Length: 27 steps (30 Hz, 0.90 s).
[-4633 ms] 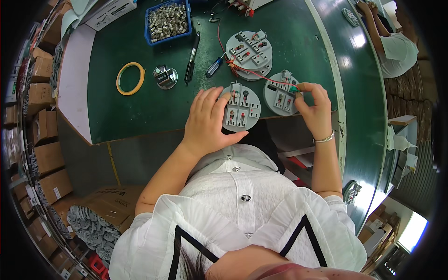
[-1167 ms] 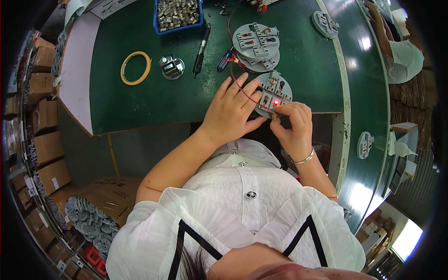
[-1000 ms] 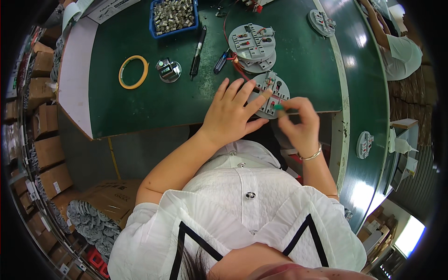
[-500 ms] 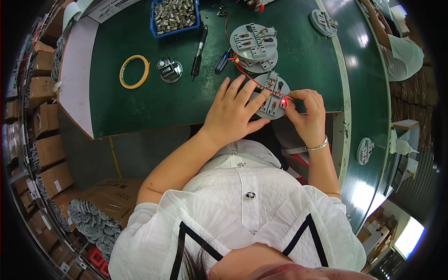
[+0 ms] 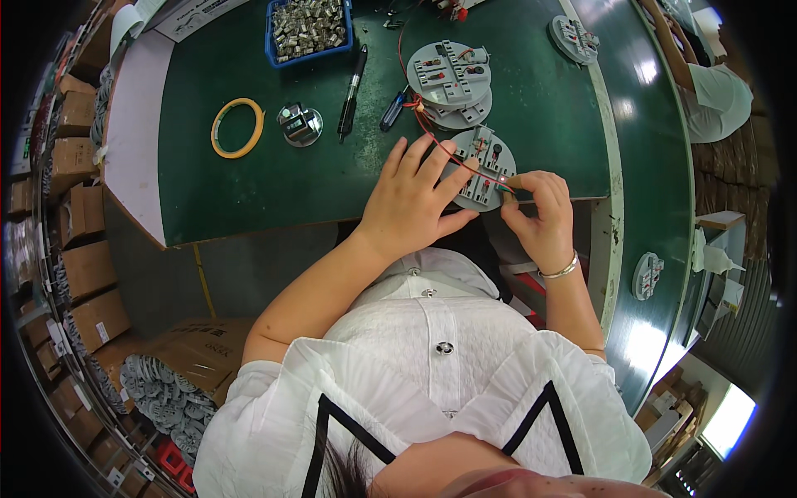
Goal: The person tests round electronic assemblies by contacting them with a wire probe, turns the assemblies over by hand, and presses a tally counter.
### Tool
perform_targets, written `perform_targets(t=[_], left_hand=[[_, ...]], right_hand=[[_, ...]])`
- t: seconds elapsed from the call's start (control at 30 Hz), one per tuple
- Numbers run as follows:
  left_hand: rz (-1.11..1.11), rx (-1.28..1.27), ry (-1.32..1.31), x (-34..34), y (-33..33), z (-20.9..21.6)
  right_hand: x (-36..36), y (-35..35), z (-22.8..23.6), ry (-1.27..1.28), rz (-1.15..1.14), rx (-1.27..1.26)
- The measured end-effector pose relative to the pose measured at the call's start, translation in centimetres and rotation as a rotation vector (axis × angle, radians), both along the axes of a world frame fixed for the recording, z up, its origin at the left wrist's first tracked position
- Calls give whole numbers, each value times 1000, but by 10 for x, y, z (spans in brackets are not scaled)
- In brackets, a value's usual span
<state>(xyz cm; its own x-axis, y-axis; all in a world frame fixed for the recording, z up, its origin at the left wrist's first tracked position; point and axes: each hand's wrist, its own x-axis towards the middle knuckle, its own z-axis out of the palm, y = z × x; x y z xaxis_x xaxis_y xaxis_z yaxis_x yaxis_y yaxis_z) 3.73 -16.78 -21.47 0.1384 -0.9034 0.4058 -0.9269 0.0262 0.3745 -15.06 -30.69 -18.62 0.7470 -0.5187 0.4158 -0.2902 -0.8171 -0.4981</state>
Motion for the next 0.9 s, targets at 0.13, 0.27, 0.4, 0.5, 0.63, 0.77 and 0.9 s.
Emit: perform_targets(t=[0.13, 0.27, 0.4, 0.5, 0.63, 0.77, 0.9], left_hand=[[5, 0, -2, 0, 0, 0], [-1, 1, 3, 2, 2, 0], [-13, -33, -13, 2, 4, 4], [-101, -195, 317, 16, 12, 10], [238, -223, 418, 36, 37, 7], [527, -20, 222, 47, 61, 24], [617, -232, 45, 74, 63, 22]], right_hand=[[0, -1, -1, -1, 16, -1], [0, 0, 0, -8, 18, 10], [13, 17, 8, -182, -65, 176], [35, 27, 8, -104, 66, 183], [32, 40, 15, 177, 130, 36], [1, 23, -1, 282, 156, -176], [-35, -7, 10, -1, -82, 135]])
